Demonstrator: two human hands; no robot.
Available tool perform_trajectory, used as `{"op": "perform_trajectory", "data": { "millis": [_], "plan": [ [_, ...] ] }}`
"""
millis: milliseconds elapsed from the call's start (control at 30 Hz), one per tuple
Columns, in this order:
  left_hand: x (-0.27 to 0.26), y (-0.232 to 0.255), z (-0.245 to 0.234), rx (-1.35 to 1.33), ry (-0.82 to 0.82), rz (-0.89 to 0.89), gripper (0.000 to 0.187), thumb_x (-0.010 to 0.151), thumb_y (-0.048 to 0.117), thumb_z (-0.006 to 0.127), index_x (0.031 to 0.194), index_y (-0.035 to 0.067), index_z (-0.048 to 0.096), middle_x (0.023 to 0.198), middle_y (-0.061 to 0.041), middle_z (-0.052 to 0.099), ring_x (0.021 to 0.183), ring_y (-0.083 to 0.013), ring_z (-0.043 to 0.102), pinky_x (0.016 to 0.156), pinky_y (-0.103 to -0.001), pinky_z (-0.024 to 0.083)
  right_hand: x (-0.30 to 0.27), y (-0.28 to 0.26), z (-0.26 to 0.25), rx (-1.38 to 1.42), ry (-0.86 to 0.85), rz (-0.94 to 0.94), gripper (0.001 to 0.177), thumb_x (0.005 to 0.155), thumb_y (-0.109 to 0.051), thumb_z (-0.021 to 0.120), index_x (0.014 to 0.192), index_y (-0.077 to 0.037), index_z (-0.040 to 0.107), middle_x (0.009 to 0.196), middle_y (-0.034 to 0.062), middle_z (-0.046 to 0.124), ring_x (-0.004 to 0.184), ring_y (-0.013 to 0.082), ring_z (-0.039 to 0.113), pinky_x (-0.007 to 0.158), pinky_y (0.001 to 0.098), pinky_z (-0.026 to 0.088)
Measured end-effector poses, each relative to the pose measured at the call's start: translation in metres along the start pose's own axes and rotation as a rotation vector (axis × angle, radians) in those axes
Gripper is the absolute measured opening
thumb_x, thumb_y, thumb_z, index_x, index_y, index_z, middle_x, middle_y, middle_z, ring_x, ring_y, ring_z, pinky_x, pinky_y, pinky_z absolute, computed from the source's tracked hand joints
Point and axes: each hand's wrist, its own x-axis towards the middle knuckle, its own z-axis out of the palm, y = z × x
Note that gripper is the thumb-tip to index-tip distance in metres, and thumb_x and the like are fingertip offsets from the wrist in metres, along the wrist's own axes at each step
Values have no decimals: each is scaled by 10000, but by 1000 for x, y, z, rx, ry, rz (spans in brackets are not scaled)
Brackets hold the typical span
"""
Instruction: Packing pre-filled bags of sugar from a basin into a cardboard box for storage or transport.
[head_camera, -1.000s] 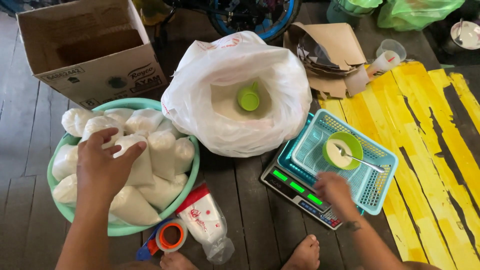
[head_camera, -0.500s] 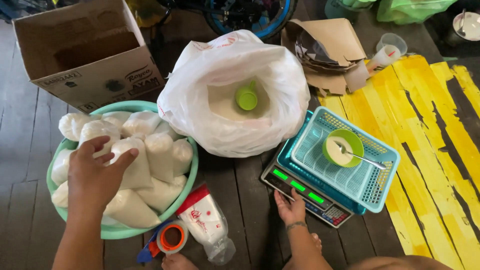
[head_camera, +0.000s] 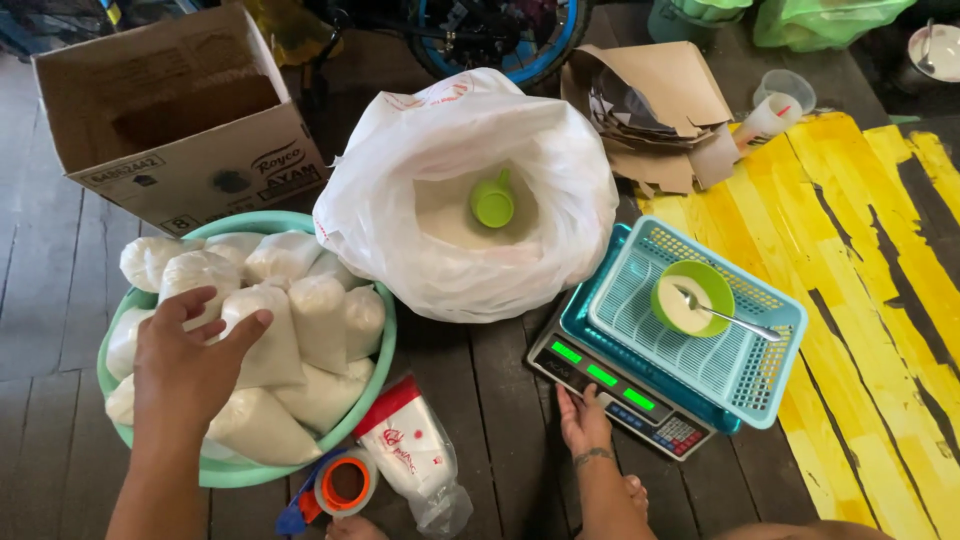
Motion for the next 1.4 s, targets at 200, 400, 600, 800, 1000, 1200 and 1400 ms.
{"op": "perform_trajectory", "data": {
  "millis": [200, 400, 600, 800, 1000, 1200, 1400],
  "plan": [
    [1, -3, 1, -1, -2, -17, 683, 835, 371, 797, 1410, 73, 580, 1435, -125, 535, 1195, -277, 631, 921, -520, 503, -8, -11, 23, 12, 35, -60, 333, 1010, -154, 612, 1258, 54, 534, 1257, 285, 643, 1213, 378, 645, 1027, 603, 562],
    [0, 2, 2, -19, -18, -57, 678, 839, 375, 788, 1415, 98, 560, 1450, -101, 491, 1219, -249, 623, 930, -510, 504, 35, -21, 28, 14, -31, -79, 339, 1020, -161, 595, 1282, 50, 557, 1297, 271, 647, 1253, 402, 626, 1033, 598, 560],
    [5, -1, 8, -39, -7, -30, 670, 834, 352, 797, 1411, 98, 568, 1424, -128, 504, 1181, -267, 634, 913, -498, 521, 107, -31, 30, 32, -48, -75, 485, 1031, -131, 583, 1438, 13, 364, 1412, 366, 503, 1242, 594, 566, 946, 598, 613],
    [12, -17, 12, -100, 77, 65, 750, 785, 298, 909, 1403, 17, 591, 1379, -252, 529, 1221, -347, 636, 991, -490, 538, 111, -43, 51, 68, -96, -24, 459, 1064, -132, 577, 1447, 42, 395, 1447, 371, 408, 1290, 617, 468, 1025, 704, 545],
    [16, -19, -11, -156, 106, -33, 670, 788, 416, 791, 1373, 151, 597, 1384, -114, 514, 1155, -237, 647, 883, -445, 537, 109, -44, 48, -350, -285, -161, 373, 1116, -270, 509, 1167, 76, 638, 1219, 228, 702, 1180, 299, 688, 1033, 468, 608],
    [24, -33, -20, -170, 148, -31, 677, 777, 424, 810, 1363, 156, 601, 1405, -112, 530, 1165, -256, 663, 894, -447, 535, 159, -27, 14, -402, -47, -122, 293, 984, -33, 581, 1220, -193, 650, 1210, 108, 658, 1077, 291, 701, 906, 415, 674],
    [76, -45, -31, 86, 162, -26, 663, 840, 394, 827, 1404, 191, 541, 1379, -116, 523, 1216, -303, 558, 1003, -487, 479, 0, 59, 20, -2099, -371, -1328, 675, 697, -319, 813, 1303, -104, 605, 1380, 165, 587, 1234, 391, 602, 997, 519, 517]
  ]
}}
